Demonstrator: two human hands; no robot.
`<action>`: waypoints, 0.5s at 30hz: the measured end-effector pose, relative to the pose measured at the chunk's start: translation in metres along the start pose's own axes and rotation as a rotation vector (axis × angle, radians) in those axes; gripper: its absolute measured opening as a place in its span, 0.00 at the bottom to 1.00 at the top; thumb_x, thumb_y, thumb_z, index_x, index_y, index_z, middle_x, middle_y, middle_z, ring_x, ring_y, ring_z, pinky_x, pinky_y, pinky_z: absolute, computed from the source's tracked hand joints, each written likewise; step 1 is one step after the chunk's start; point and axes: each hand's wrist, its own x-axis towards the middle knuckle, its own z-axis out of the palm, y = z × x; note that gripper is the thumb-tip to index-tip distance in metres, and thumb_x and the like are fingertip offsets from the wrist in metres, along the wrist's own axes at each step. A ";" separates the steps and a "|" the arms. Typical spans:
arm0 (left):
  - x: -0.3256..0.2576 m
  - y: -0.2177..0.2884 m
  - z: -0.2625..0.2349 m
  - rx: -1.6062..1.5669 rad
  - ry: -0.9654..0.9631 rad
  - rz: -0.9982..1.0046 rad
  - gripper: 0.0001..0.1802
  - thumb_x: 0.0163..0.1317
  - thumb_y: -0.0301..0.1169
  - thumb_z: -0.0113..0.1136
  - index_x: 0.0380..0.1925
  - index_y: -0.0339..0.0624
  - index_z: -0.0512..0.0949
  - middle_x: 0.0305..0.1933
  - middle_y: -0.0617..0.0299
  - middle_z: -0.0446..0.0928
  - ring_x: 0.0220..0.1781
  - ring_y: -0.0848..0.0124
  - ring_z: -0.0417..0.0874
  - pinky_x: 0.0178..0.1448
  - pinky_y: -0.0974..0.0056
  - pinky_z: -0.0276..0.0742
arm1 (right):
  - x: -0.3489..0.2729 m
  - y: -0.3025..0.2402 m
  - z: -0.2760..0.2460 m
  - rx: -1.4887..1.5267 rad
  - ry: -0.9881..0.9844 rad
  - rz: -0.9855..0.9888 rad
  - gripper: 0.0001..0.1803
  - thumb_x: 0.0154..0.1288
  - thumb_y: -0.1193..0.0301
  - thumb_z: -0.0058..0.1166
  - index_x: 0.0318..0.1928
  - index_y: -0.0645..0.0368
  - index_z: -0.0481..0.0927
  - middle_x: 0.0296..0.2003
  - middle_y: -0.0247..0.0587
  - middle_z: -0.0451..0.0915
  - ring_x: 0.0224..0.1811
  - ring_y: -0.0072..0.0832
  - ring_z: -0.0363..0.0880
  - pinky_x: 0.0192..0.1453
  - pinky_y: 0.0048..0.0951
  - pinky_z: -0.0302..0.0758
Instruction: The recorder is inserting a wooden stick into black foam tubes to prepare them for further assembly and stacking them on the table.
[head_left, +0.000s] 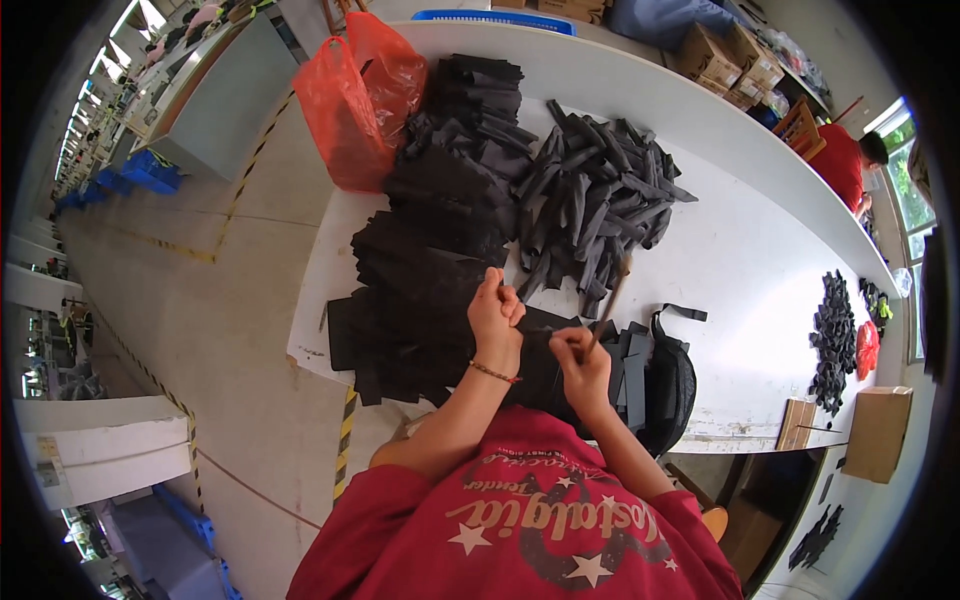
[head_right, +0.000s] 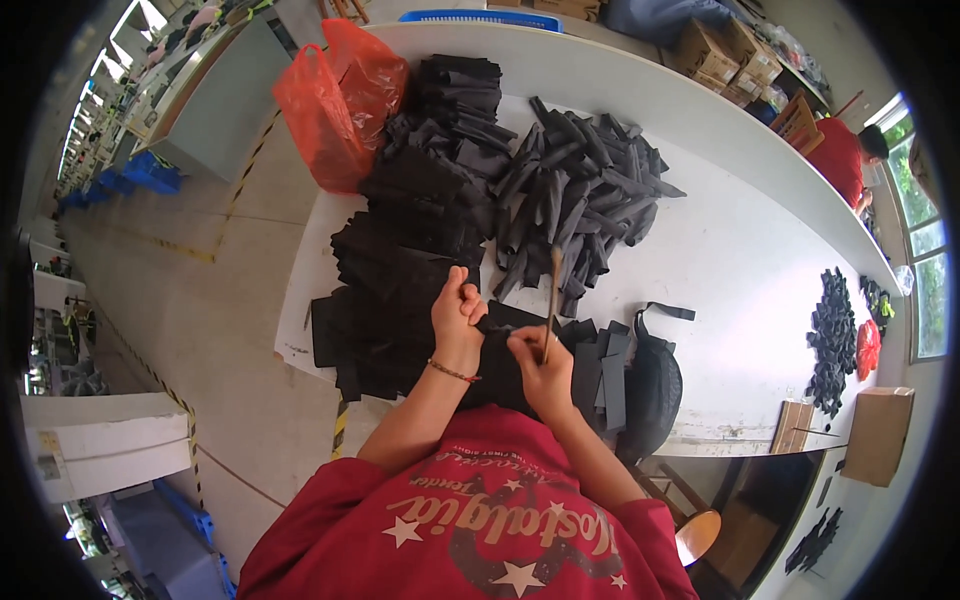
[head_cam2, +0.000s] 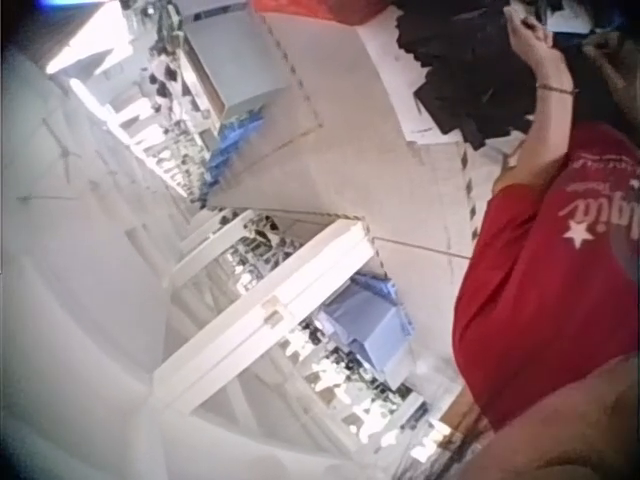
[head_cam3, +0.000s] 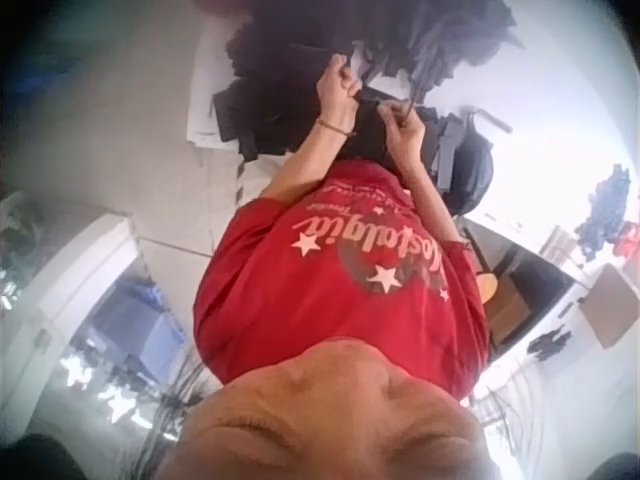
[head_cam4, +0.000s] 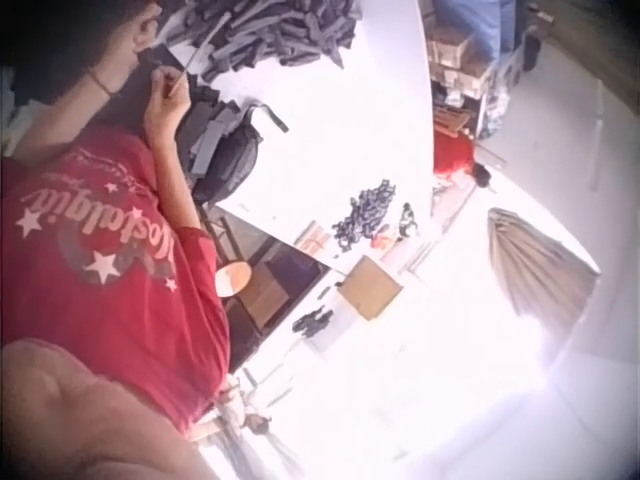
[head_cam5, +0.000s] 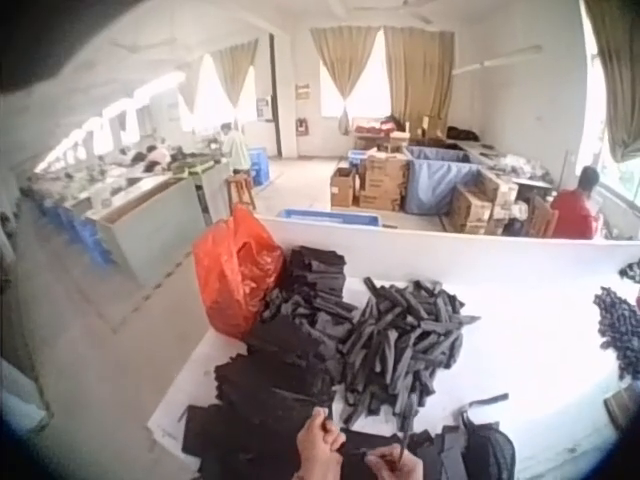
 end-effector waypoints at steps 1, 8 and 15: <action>-0.002 0.003 0.001 0.003 -0.003 0.005 0.15 0.67 0.41 0.59 0.38 0.39 0.75 0.17 0.68 0.67 0.13 0.83 0.60 0.17 0.75 0.53 | 0.011 0.000 0.002 0.074 0.030 0.015 0.08 0.63 0.74 0.61 0.42 0.63 0.79 0.24 0.26 0.75 0.24 0.12 0.69 0.27 0.17 0.65; -0.023 -0.016 -0.018 1.100 -1.051 0.611 0.24 0.66 0.39 0.58 0.57 0.38 0.69 0.38 0.59 0.78 0.28 0.71 0.83 0.33 0.63 0.77 | 0.040 0.022 -0.022 -0.219 -0.046 -0.226 0.05 0.61 0.75 0.60 0.35 0.64 0.82 0.22 0.35 0.75 0.25 0.25 0.72 0.30 0.27 0.67; -0.057 -0.024 -0.010 0.937 -0.682 -0.078 0.17 0.75 0.39 0.40 0.34 0.36 0.68 0.25 0.61 0.74 0.14 0.75 0.73 0.18 0.71 0.69 | 0.067 -0.007 -0.017 -0.465 0.105 -0.312 0.04 0.61 0.77 0.58 0.30 0.66 0.79 0.22 0.42 0.74 0.24 0.29 0.72 0.31 0.28 0.68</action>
